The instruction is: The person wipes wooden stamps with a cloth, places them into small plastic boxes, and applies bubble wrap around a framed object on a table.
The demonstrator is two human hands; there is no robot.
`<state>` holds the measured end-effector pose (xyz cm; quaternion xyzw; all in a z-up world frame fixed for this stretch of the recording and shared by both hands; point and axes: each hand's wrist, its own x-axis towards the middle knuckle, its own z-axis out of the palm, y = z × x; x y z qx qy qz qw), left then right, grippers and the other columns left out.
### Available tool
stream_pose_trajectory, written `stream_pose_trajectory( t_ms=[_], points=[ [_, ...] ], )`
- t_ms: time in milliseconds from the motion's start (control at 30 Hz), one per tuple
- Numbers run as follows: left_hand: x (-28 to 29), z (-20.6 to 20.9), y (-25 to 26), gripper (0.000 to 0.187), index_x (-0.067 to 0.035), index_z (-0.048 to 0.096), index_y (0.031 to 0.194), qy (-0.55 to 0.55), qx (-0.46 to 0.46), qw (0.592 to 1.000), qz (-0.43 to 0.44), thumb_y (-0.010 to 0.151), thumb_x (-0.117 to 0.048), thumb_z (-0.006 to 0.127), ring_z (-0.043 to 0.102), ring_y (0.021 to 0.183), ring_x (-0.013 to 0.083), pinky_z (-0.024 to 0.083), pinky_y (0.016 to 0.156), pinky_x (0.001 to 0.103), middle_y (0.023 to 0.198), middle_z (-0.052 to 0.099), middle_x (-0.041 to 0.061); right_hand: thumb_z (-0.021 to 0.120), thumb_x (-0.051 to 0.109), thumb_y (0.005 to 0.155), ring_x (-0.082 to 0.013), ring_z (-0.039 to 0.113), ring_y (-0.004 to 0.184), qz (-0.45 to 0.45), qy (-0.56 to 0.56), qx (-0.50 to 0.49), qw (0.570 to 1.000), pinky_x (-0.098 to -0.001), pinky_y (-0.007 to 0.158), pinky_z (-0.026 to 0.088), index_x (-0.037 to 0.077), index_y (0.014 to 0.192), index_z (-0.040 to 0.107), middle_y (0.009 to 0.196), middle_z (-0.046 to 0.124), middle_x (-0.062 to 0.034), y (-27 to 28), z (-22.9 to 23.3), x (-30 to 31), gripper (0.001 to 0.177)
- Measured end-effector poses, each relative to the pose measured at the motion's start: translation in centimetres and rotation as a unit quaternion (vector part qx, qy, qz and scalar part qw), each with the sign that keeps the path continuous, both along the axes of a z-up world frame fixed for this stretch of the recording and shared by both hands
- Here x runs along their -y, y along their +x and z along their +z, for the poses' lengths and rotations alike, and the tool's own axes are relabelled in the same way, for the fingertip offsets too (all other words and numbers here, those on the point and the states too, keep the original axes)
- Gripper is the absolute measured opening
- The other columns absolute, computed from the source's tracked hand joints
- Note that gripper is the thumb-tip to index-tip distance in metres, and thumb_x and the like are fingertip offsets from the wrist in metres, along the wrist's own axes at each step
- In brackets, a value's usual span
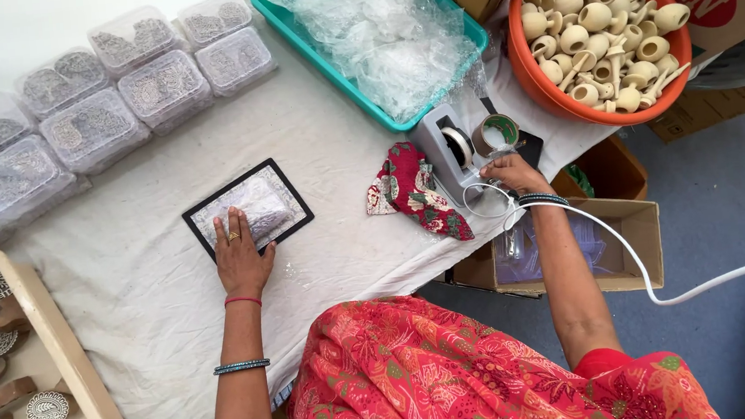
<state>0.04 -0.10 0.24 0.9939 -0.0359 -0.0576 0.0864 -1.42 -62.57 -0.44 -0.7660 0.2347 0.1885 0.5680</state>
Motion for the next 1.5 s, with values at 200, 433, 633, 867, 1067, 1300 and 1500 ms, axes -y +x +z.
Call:
stream_pose_trajectory(
  t_ms=[200, 433, 633, 867, 1067, 1300, 1500],
  points=[
    [0.0, 0.7, 0.0, 0.096, -0.011, 0.028, 0.162, 0.007, -0.030, 1.000, 0.002, 0.087, -0.052, 0.070, 0.012, 0.158, 0.0294, 0.030, 0.121, 0.045, 0.172, 0.019, 0.000, 0.074, 0.020, 0.094, -0.0091, 0.062, 0.076, 0.004, 0.006, 0.085, 0.996, -0.0252, 0.070, 0.050, 0.001, 0.096, 0.073, 0.086, 0.071, -0.0008, -1.0, -1.9, 0.4, 0.019],
    [-0.3, 0.0, 0.1, 0.097, -0.012, 0.027, 0.163, 0.018, -0.027, 0.999, -0.008, 0.087, -0.053, 0.070, 0.012, 0.158, 0.0289, 0.027, 0.123, 0.047, 0.172, 0.018, 0.000, 0.073, 0.024, 0.097, -0.0069, 0.053, 0.075, 0.001, -0.047, 0.109, 0.993, -0.0251, 0.069, 0.044, 0.003, 0.098, 0.071, 0.086, 0.067, 0.0027, -3.7, 2.8, 0.2, 0.021],
    [-0.1, 0.2, 0.0, 0.098, -0.014, 0.023, 0.164, 0.032, -0.042, 0.999, 0.001, 0.088, -0.055, 0.068, 0.011, 0.158, 0.0280, 0.023, 0.125, 0.048, 0.172, 0.015, -0.002, 0.075, 0.024, 0.096, -0.0071, 0.053, 0.067, -0.034, -0.046, 0.067, 0.996, -0.0262, 0.061, 0.044, 0.001, 0.091, 0.072, 0.077, 0.065, 0.0018, -6.6, 0.9, 0.2, 0.023],
    [-0.1, -0.1, 0.0, 0.099, -0.014, 0.023, 0.164, 0.027, -0.034, 0.999, 0.001, 0.086, -0.055, 0.069, 0.009, 0.159, 0.0281, 0.021, 0.125, 0.049, 0.173, 0.014, -0.001, 0.080, 0.025, 0.089, -0.0064, 0.062, 0.069, -0.099, -0.038, 0.070, 0.992, -0.0229, 0.060, 0.048, 0.004, 0.094, 0.075, 0.079, 0.070, 0.0007, -7.5, -0.6, -1.5, 0.022],
    [0.3, -0.2, -0.2, 0.101, -0.014, 0.020, 0.164, 0.057, -0.023, 0.998, 0.003, 0.086, -0.058, 0.068, 0.009, 0.159, 0.0269, 0.018, 0.125, 0.053, 0.173, 0.014, -0.001, 0.082, 0.027, 0.089, -0.0062, 0.063, 0.074, -0.093, -0.031, 0.087, 0.991, -0.0221, 0.063, 0.049, 0.004, 0.098, 0.075, 0.082, 0.071, 0.0008, -7.1, -1.4, -1.5, 0.025],
    [1.8, -2.5, -0.5, 0.108, -0.013, 0.016, 0.165, 0.111, -0.020, 0.993, 0.031, 0.084, -0.064, 0.068, 0.021, 0.157, 0.0241, 0.016, 0.124, 0.060, 0.173, 0.013, 0.000, 0.077, 0.023, 0.092, -0.0102, 0.065, 0.072, 0.068, -0.196, 0.148, 0.967, -0.0273, 0.065, 0.052, 0.000, 0.099, 0.077, 0.081, 0.075, -0.0036, -5.5, -4.2, 2.2, 0.024],
    [3.8, -3.0, 0.2, 0.120, -0.006, 0.015, 0.164, 0.062, -0.028, 0.995, 0.073, 0.078, -0.063, 0.076, 0.031, 0.150, 0.0274, 0.029, 0.119, 0.053, 0.173, 0.010, 0.009, 0.078, 0.028, 0.089, -0.0211, 0.068, 0.073, 0.109, -0.351, 0.063, 0.928, -0.0404, 0.065, 0.052, 0.003, 0.096, 0.080, 0.080, 0.075, -0.0147, -4.9, -1.2, 2.7, 0.026]
  ],
)
